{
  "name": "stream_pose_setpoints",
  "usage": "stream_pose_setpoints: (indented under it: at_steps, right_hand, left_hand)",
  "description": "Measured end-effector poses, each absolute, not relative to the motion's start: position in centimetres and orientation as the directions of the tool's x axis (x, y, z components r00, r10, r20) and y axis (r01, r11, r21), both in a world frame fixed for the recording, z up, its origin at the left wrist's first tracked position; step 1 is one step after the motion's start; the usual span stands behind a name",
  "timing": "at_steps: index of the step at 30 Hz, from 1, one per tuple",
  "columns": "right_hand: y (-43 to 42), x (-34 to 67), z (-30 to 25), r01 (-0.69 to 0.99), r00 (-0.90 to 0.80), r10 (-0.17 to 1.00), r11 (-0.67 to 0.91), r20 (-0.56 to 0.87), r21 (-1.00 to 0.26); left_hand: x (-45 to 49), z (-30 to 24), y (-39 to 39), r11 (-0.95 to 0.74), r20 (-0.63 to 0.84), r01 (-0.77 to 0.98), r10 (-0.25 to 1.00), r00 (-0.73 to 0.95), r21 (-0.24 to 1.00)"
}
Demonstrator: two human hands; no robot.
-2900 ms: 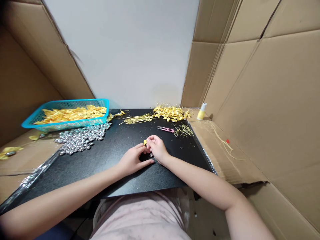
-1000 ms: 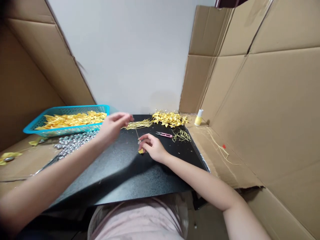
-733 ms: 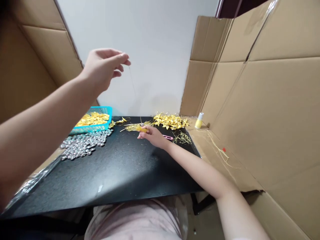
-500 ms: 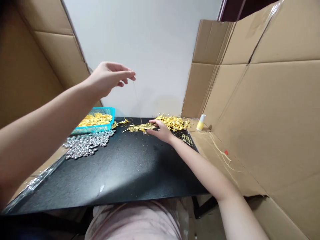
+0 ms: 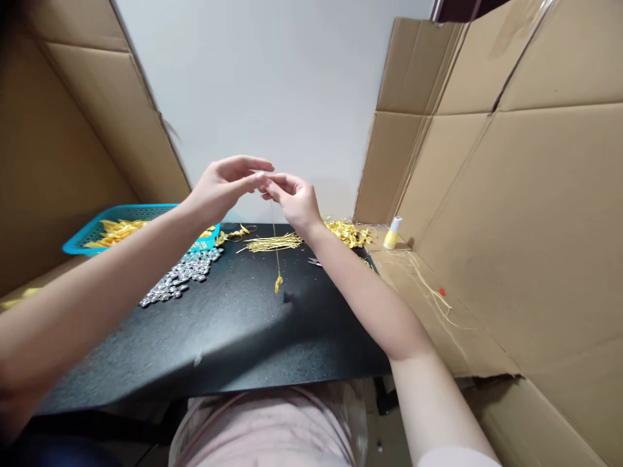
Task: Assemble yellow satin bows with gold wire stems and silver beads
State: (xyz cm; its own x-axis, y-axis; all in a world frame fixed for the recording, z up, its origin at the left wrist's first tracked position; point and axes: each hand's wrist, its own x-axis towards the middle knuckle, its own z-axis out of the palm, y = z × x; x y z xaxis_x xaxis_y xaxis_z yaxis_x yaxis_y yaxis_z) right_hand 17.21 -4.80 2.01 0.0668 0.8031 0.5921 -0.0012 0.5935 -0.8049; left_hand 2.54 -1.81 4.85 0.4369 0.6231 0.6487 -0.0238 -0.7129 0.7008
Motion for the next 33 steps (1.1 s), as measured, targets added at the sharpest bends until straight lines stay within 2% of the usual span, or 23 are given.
stream_pose_setpoints:
  at_steps: [2,3,5,7,10,14,19,21,24,28,31,33]
  right_hand:
    - [-5.2,17.3,2.1,-0.018,0.072,0.81,0.584,0.582,-0.811]
    - [-5.4,17.4,2.1,-0.026,0.074,0.814,0.579,0.576,-0.815]
    - [-5.8,17.6,2.2,-0.042,0.073,0.819,0.572,0.569,-0.819]
    - [-6.1,17.8,2.3,-0.052,0.082,0.82,0.571,0.567,-0.819]
    - [-6.3,18.2,2.3,-0.055,0.105,0.819,0.571,0.564,-0.819]
    - [-6.3,18.9,2.2,-0.053,0.14,0.812,0.578,0.567,-0.814]
    - [-6.3,19.4,2.3,-0.064,0.164,0.805,0.585,0.57,-0.809]
    - [-6.3,19.6,2.4,-0.062,0.17,0.799,0.592,0.576,-0.803]
    - [-6.4,20.4,2.4,-0.041,0.206,0.785,0.604,0.585,-0.796]
    - [-6.7,22.0,2.0,-0.042,0.271,0.764,0.617,0.585,-0.786]
    - [-7.1,23.0,1.6,-0.059,0.286,0.761,0.621,0.583,-0.782]
    - [-7.2,23.4,1.4,-0.057,0.284,0.762,0.619,0.582,-0.784]
  left_hand:
    - [1.7,2.4,-1.0,-0.648,0.592,-0.086,0.623,0.512,0.757]
    - [1.3,0.8,-0.8,-0.587,0.519,-0.085,0.627,0.582,0.805]
    - [0.8,-2.8,-1.2,-0.503,0.29,0.069,0.599,0.747,0.861]
    - [0.6,-6.3,-2.5,-0.494,0.131,0.202,0.558,0.819,0.845]
    - [1.3,-9.8,-4.8,-0.524,0.136,0.289,0.631,0.764,0.801]
    - [2.7,-10.9,-6.0,-0.493,0.176,0.342,0.737,0.653,0.8]
    - [3.6,-10.6,-5.4,-0.484,0.186,0.332,0.748,0.637,0.81]
    - [3.8,-10.7,-5.3,-0.412,0.137,0.285,0.743,0.655,0.866]
    - [3.7,-11.1,-5.7,-0.169,-0.004,0.188,0.732,0.681,0.967]
    - [2.8,-11.2,-6.7,0.081,-0.133,0.106,0.694,0.708,0.991]
    - [1.9,-10.5,-7.8,0.161,-0.215,0.146,0.623,0.752,0.976]
    - [1.4,-9.8,-8.4,0.148,-0.239,0.188,0.565,0.79,0.971]
